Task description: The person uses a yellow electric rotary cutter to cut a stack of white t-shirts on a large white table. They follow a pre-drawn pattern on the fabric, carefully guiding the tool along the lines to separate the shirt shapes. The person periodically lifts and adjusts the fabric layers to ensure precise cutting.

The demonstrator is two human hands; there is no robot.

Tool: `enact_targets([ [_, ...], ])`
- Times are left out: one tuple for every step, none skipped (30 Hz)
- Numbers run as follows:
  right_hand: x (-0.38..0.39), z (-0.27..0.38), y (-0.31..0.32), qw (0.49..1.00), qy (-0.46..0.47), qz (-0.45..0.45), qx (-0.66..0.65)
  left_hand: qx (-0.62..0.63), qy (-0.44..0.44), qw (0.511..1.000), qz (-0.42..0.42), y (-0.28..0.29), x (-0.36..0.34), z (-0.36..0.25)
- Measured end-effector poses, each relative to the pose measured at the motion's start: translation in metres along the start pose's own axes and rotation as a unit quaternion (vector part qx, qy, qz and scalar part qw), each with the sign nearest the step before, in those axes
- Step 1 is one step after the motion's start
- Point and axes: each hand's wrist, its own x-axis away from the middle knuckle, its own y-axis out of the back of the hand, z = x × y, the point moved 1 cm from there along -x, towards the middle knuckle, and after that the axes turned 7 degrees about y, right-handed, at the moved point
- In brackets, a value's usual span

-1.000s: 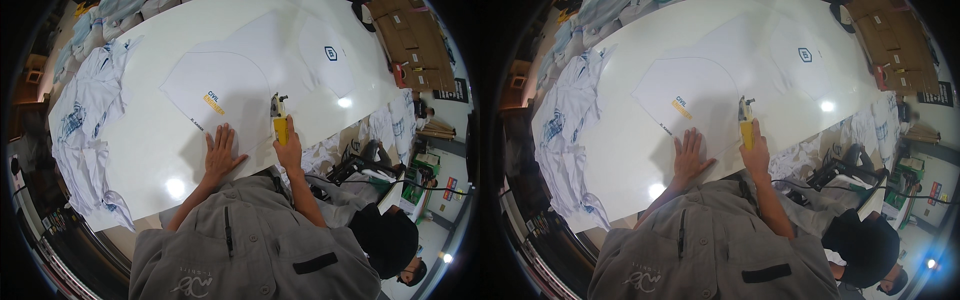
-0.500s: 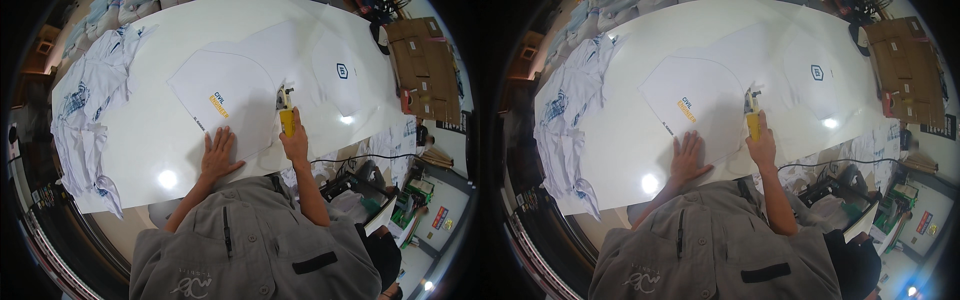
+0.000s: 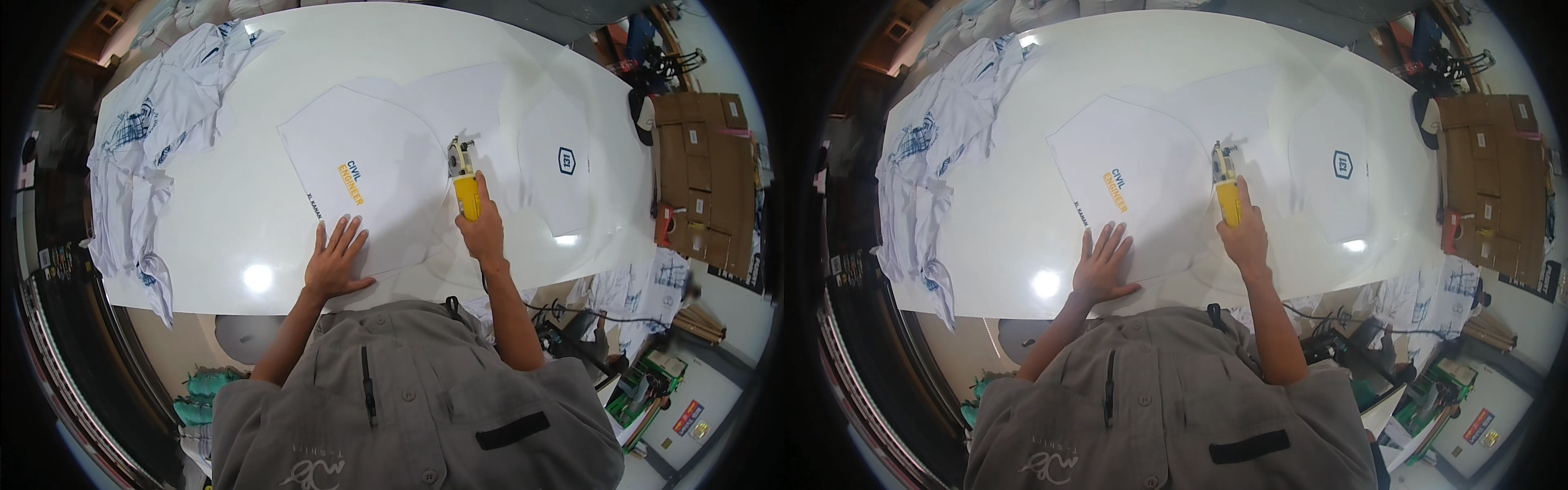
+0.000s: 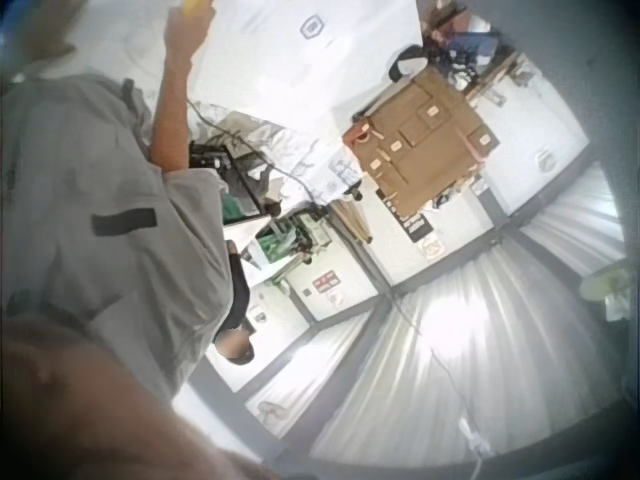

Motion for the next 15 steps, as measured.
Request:
enact_targets([
  [-0.007, -0.002, 0.003, 1.0, 0.009, 0.006, 0.002, 0.0, 0.002, 1.0, 0.004, 0.001, 0.0, -0.001],
  [-0.014, -0.003, 0.005, 1.0, 0.013, 0.016, 0.0, 0.004, 0.001, 1.0, 0.0, 0.002, 0.0, -0.001],
  [-0.021, -0.003, 0.009, 1.0, 0.017, 0.026, -0.001, 0.008, 0.0, 1.0, -0.005, 0.002, 0.0, -0.001],
  [-0.029, -0.003, 0.013, 0.999, 0.021, 0.037, -0.002, 0.012, 0.0, 1.0, -0.009, 0.003, 0.0, -0.002],
  [-0.036, -0.003, 0.016, 0.998, 0.031, 0.048, -0.002, 0.013, 0.004, 1.0, -0.005, 0.003, 0.0, -0.001],
  [-0.044, -0.003, 0.019, 0.997, 0.041, 0.059, -0.001, 0.016, 0.008, 1.0, -0.001, 0.004, 0.001, -0.001],
  [-0.051, -0.005, 0.022, 0.996, 0.05, 0.071, 0.0, 0.018, 0.012, 1.0, 0.003, 0.004, 0.001, -0.001],
  [-0.059, -0.008, 0.024, 0.995, 0.064, 0.077, 0.007, 0.018, 0.016, 1.0, 0.0, 0.003, 0.001, -0.001],
  [-0.067, -0.01, 0.027, 0.994, 0.076, 0.082, 0.013, 0.017, 0.02, 1.0, -0.002, 0.002, 0.001, -0.001],
  [-0.073, -0.011, 0.029, 0.992, 0.089, 0.087, 0.02, 0.017, 0.023, 1.0, -0.005, 0.002, 0.001, 0.0],
  [-0.079, -0.011, 0.032, 0.991, 0.093, 0.098, 0.024, 0.019, 0.026, 0.999, -0.007, 0.0, 0.002, 0.001],
  [-0.084, -0.008, 0.038, 0.989, 0.098, 0.109, 0.029, 0.023, 0.029, 0.999, -0.01, -0.002, 0.003, 0.001],
  [-0.087, -0.006, 0.041, 0.987, 0.101, 0.12, 0.034, 0.026, 0.031, 0.999, -0.012, -0.004, 0.003, 0.002],
  [-0.089, -0.008, 0.042, 0.987, 0.104, 0.12, 0.036, 0.022, 0.03, 0.999, -0.008, -0.006, 0.003, 0.003],
  [-0.091, -0.01, 0.042, 0.986, 0.109, 0.124, 0.036, 0.018, 0.033, 0.999, -0.003, -0.004, 0.002, 0.003],
])
